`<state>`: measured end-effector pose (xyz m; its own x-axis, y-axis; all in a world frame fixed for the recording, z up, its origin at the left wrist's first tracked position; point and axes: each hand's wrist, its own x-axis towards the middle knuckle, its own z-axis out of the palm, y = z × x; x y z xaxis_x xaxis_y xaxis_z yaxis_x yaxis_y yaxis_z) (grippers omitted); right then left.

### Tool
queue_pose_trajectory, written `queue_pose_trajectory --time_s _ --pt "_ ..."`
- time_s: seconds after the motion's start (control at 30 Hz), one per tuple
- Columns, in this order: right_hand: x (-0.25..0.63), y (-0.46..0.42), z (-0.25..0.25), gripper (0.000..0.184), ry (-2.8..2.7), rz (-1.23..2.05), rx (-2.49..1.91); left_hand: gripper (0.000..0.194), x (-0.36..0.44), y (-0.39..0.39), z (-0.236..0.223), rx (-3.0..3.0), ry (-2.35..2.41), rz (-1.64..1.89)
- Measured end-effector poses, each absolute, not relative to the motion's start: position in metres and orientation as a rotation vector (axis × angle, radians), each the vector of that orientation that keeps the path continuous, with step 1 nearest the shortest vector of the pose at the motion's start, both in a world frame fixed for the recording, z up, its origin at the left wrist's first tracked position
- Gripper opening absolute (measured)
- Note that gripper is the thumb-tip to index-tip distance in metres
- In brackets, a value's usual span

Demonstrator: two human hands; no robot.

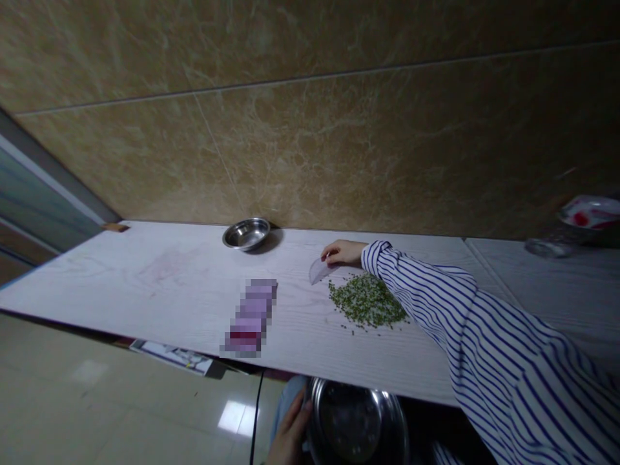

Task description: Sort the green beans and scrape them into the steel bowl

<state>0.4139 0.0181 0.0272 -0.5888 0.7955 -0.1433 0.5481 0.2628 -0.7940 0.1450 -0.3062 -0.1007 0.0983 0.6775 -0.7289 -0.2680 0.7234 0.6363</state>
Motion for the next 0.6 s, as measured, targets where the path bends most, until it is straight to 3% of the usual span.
queue_pose_trajectory --time_s 0.33,0.6 --pt "0.442 -0.015 0.037 0.032 -2.445 1.414 -1.149 0.082 0.161 -0.309 -0.086 0.379 1.305 0.712" --pt "0.457 -0.047 0.054 0.029 -2.481 1.318 -1.184 0.072 0.17 -0.313 -0.069 0.458 1.307 0.725"
